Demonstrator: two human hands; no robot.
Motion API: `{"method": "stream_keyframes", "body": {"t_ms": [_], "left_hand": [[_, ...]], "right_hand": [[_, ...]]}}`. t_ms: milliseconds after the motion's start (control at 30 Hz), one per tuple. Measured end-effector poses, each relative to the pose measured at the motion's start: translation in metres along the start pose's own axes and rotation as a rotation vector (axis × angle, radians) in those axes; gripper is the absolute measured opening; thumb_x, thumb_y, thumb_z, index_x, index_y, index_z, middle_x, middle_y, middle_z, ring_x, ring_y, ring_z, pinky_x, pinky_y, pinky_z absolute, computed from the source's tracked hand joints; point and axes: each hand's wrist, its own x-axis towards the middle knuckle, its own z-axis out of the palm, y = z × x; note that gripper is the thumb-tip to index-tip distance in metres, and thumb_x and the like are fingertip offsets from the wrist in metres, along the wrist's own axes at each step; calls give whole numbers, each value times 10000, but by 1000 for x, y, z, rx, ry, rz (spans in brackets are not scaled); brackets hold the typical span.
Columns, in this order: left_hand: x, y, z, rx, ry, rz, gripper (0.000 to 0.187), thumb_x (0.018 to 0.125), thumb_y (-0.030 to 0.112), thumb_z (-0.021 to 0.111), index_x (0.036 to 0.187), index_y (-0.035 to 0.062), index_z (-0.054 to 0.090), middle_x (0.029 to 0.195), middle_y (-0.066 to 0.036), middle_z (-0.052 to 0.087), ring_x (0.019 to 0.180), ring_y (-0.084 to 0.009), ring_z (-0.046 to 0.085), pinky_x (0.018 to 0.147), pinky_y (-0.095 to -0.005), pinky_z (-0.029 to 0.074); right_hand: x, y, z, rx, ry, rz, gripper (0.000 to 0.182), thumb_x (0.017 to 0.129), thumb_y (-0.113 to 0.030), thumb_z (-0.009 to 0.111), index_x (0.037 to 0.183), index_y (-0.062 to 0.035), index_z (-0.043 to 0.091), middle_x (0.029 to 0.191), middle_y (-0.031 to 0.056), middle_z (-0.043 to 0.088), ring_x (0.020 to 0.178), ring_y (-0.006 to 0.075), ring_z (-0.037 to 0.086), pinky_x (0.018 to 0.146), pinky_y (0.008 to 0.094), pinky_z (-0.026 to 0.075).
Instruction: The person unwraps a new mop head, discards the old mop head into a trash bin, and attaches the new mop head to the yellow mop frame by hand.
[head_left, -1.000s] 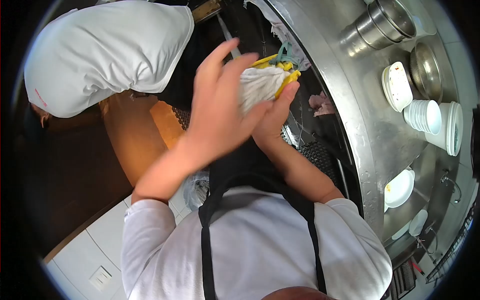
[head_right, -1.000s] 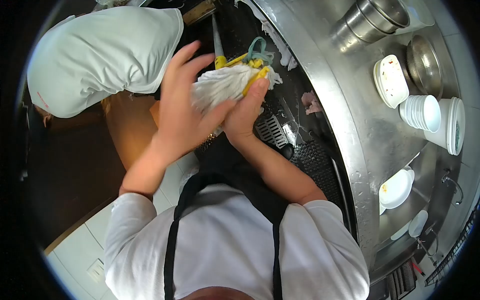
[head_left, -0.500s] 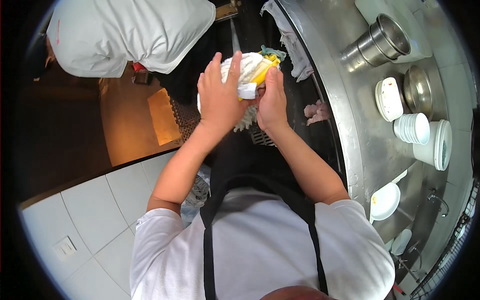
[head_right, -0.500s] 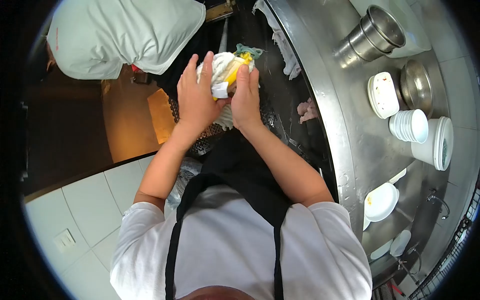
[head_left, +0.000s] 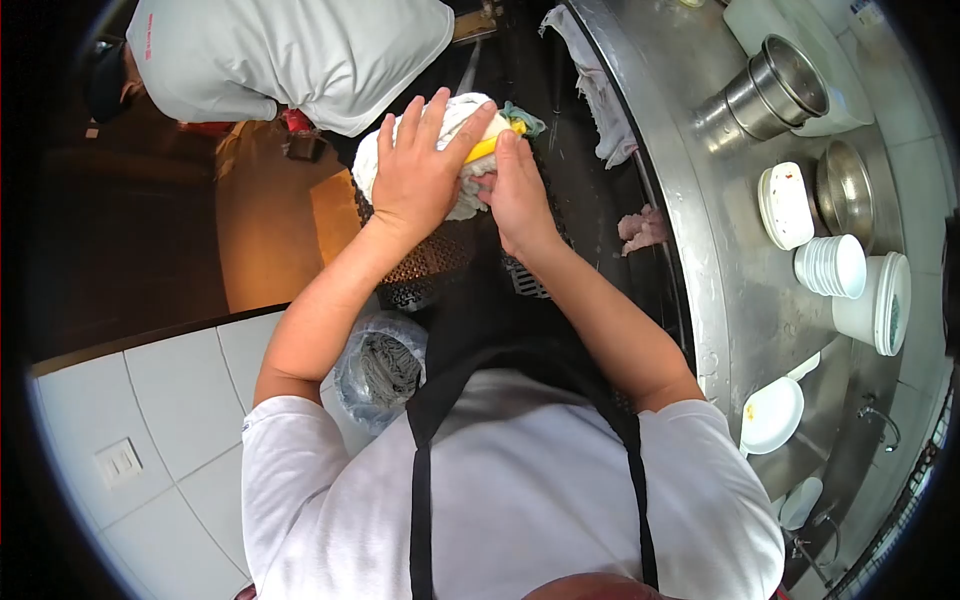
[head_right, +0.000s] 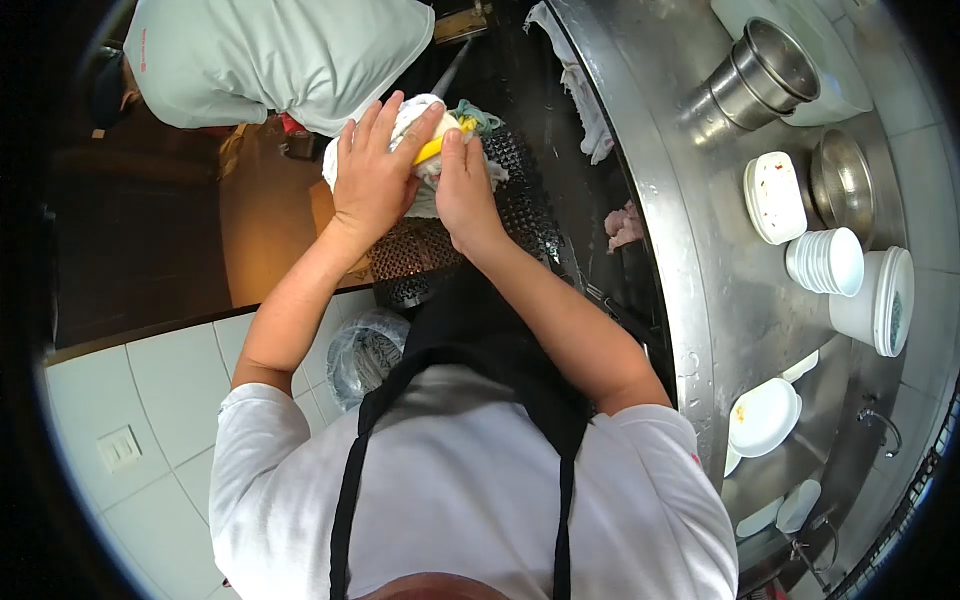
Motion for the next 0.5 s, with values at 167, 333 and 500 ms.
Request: {"method": "stream_keyframes", "body": {"t_ms": [167, 333, 500], "left_hand": [[-11, 1, 12, 99, 38, -42, 917, 633, 79, 775, 1461, 268, 430, 1369, -134, 523, 1236, -316, 513, 1019, -514, 390], [-13, -3, 15, -22, 53, -70, 701, 770, 89, 658, 1435, 158, 449, 1247, -64, 607, 1170, -265, 565, 1003, -517, 395], [-11, -12, 9, -3, 42, 41, 933, 601, 54, 787, 1446, 168, 408, 1250, -47, 590, 1199, -236, 541, 1035, -479, 381]], "right_hand": [[-10, 2, -9, -29, -114, -83, 456, 1039, -479, 395, 1294, -108, 466, 1145, 22, 558, 950, 115, 510, 809, 304, 480], [-14, -6, -18, -33, -70, -128, 422, 1005, -345, 556, 1257, -18, 470, 1092, 75, 609, 906, 113, 577, 777, 262, 501], [-5, 16, -21, -8, -117, -260, 318, 977, -271, 629, 1109, 11, 563, 951, 50, 636, 811, 68, 576, 709, 228, 475]]}}
